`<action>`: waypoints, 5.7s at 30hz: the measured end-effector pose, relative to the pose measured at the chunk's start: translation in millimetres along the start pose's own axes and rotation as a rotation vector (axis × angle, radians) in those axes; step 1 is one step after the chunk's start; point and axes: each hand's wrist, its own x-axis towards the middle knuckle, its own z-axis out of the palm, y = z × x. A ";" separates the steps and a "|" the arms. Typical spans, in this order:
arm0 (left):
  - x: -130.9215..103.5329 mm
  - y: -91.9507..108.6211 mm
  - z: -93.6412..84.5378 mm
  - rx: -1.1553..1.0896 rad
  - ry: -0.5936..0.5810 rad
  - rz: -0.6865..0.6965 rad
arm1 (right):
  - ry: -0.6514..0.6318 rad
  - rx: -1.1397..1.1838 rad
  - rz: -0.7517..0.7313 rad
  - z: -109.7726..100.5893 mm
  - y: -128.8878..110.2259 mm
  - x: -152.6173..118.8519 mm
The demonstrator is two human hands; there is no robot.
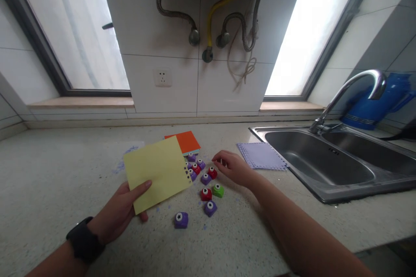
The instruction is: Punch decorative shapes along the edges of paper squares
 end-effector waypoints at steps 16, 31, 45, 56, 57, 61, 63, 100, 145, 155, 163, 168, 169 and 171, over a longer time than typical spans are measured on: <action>-2.6 5.0 -1.8 -0.109 -0.052 0.063 | -0.284 -0.034 0.119 6.8 -89.2 -88.8; 6.3 9.2 -11.6 -0.258 0.005 0.238 | -0.091 -0.140 0.091 77.1 -143.3 -59.3; 8.8 3.9 -11.3 -0.155 -0.076 0.183 | -0.091 -0.264 0.006 34.8 -148.6 -27.4; 18.0 9.2 -25.1 -0.071 -0.048 0.176 | 0.129 -0.165 0.033 0.4 -58.6 33.9; 19.1 9.9 -27.2 -0.068 -0.036 0.180 | 0.125 -0.160 0.020 8.9 -56.1 33.9; 20.4 11.3 -30.1 -0.079 -0.008 0.185 | 0.027 -0.165 -0.091 35.5 -56.3 27.9; 19.9 11.5 -28.7 -0.086 -0.004 0.177 | -0.020 -0.174 -0.135 40.9 -58.4 24.7; 10.0 5.3 -15.9 0.145 -0.127 0.071 | 0.105 1.335 0.342 46.6 -63.4 20.0; 13.6 -1.6 -26.8 0.179 -0.054 0.053 | -0.079 1.209 0.285 65.4 -59.9 17.2; 5.0 8.6 -23.6 0.169 -0.091 -0.041 | -0.219 1.179 0.304 63.6 -57.7 15.5; 6.6 8.3 -22.1 0.163 -0.078 -0.053 | -0.252 1.185 0.291 63.5 -55.7 15.6; 6.9 7.2 -23.7 0.178 -0.085 -0.042 | -0.211 1.178 0.318 64.1 -56.5 16.3; 7.0 6.9 -24.0 0.178 -0.082 -0.039 | -0.209 1.179 0.324 64.3 -57.0 16.3; 7.1 6.5 -24.2 0.174 -0.079 -0.038 | -0.209 1.180 0.334 64.6 -58.0 16.2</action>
